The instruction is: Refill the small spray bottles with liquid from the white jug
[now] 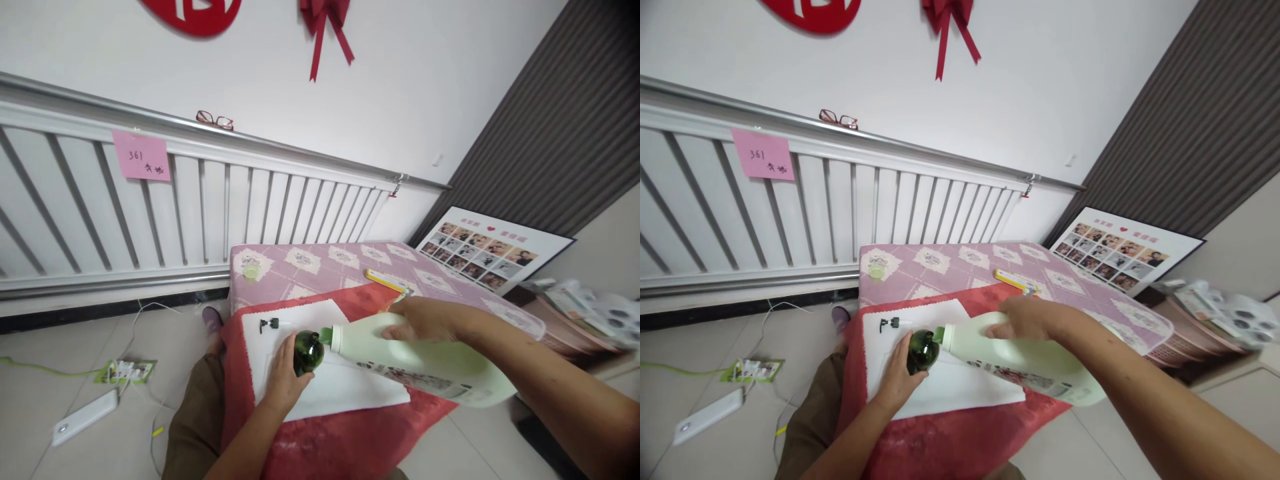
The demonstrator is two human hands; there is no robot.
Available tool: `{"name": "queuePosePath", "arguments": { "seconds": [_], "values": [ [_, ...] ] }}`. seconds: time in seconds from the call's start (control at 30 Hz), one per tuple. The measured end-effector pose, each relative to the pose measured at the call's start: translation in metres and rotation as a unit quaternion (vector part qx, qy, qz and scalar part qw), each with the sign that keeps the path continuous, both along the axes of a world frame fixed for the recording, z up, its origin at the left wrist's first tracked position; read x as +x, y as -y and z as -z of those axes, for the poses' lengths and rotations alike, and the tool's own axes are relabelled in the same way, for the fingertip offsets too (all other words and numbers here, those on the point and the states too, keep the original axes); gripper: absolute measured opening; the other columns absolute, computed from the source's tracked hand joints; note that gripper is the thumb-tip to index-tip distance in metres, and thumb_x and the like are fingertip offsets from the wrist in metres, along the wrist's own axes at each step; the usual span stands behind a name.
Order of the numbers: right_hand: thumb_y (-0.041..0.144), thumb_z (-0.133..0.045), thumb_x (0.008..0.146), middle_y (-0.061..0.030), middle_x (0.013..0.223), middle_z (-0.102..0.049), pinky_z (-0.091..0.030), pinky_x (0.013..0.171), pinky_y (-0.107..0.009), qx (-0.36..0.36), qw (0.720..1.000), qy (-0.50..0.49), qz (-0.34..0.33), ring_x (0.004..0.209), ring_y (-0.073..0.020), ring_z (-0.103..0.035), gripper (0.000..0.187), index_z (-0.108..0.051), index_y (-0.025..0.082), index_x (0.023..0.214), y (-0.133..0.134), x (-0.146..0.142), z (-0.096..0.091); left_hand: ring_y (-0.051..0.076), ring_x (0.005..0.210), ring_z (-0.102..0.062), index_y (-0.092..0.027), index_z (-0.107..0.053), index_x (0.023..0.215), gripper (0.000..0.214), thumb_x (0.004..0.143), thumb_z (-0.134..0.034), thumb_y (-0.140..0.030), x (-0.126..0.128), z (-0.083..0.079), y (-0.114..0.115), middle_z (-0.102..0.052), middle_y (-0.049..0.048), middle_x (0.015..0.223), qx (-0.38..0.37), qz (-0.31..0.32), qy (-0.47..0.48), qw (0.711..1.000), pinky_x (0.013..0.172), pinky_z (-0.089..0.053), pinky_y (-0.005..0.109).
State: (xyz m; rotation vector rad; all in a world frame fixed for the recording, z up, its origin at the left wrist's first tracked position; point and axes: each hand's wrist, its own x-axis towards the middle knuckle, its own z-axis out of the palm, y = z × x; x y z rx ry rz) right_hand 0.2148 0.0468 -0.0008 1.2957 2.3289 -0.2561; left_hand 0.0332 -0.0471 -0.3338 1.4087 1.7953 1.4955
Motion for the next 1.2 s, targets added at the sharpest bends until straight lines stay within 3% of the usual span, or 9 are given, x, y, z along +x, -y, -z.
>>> {"name": "queuePosePath", "arguments": {
  "seconds": [1.2],
  "values": [
    [0.063,-0.053,0.073,-0.0113,0.102,-0.068,-0.045,0.069,-0.038,0.006,1.000,0.017,0.004,0.087,-0.0306,-0.064,0.051,-0.064,0.019,0.098,0.0037,-0.0037,-0.0025,0.027,0.136,-0.035,-0.023,-0.026,0.144,0.094,0.062,-0.073,-0.019,-0.0017,-0.0060,0.0038,-0.039,0.0099,0.146,-0.001,0.009,0.012,1.000,0.114,-0.028,0.044]
  ]
}}
